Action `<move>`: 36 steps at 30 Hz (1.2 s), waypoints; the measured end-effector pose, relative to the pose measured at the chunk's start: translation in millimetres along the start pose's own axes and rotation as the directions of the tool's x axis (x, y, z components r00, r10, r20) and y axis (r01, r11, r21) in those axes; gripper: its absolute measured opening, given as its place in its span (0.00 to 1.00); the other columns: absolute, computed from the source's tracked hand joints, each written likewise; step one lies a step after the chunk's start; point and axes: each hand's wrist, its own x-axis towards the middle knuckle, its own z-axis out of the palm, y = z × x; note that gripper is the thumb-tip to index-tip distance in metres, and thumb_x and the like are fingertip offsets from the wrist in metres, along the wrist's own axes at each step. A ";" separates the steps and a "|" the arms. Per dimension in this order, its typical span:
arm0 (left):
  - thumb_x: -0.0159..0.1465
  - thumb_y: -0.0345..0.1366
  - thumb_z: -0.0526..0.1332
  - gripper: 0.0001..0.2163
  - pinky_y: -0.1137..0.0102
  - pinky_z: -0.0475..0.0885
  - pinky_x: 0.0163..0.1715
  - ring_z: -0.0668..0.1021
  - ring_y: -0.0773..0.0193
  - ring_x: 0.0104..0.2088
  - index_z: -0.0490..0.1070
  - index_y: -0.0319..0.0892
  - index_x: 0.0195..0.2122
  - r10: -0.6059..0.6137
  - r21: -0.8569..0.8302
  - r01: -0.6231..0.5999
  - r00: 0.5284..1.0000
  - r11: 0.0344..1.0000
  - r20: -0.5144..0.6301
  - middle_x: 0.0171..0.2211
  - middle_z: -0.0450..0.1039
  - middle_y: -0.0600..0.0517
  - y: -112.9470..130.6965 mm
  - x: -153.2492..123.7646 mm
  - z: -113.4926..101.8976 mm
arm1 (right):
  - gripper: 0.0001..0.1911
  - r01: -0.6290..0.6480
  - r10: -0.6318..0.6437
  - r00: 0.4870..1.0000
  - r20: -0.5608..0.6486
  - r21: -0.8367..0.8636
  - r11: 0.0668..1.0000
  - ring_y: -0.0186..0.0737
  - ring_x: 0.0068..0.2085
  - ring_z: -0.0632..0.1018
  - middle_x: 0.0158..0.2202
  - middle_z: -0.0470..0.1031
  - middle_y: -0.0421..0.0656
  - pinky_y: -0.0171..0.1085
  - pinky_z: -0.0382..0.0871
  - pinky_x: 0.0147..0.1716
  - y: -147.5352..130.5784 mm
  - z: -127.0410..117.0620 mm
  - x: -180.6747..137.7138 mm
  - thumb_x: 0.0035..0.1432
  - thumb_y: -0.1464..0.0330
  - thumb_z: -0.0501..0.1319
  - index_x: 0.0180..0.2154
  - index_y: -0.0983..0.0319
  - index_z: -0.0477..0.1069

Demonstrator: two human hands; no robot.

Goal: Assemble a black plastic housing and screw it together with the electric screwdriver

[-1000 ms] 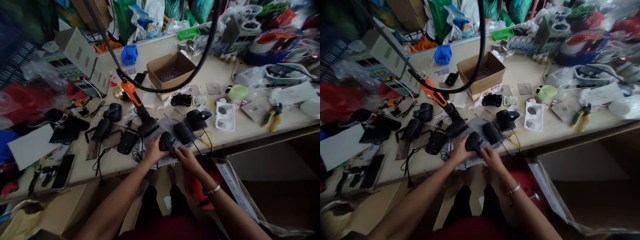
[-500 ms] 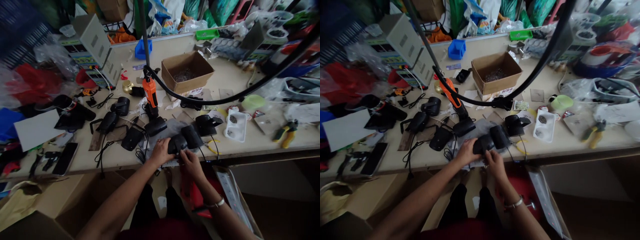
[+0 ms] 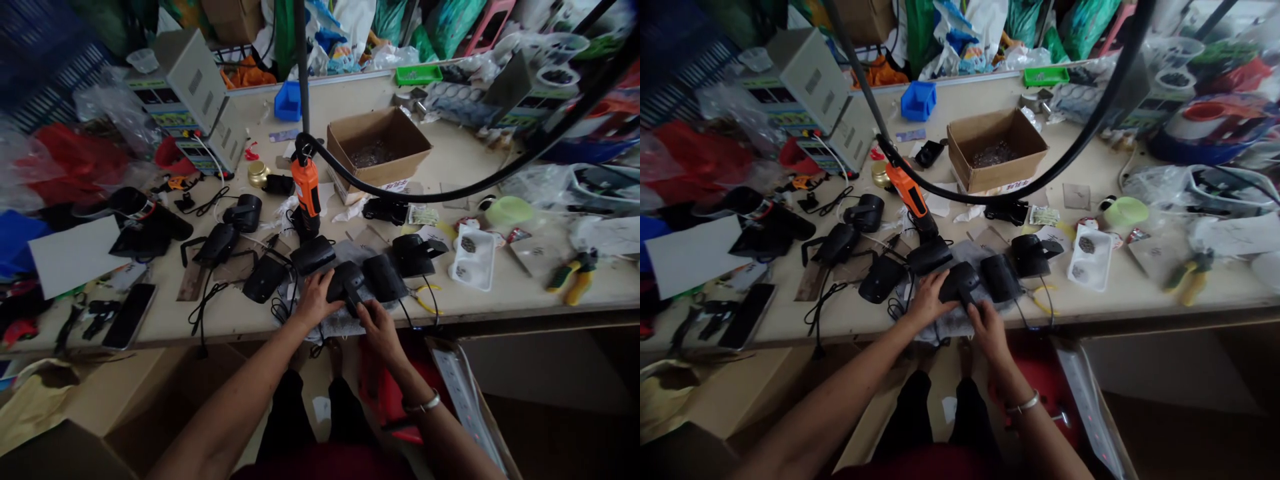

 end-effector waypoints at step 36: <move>0.45 0.40 0.70 0.36 0.59 0.63 0.51 0.66 0.52 0.47 0.62 0.39 0.55 -0.125 -0.130 0.109 0.985 0.985 -0.117 0.45 0.63 0.43 8.6 -21.6 17.7 | 0.21 0.009 0.029 0.984 0.174 -0.212 0.977 0.33 0.23 0.60 0.19 0.58 0.38 0.34 0.52 0.23 -11.6 -7.2 22.7 0.53 0.51 0.53 0.22 0.62 0.60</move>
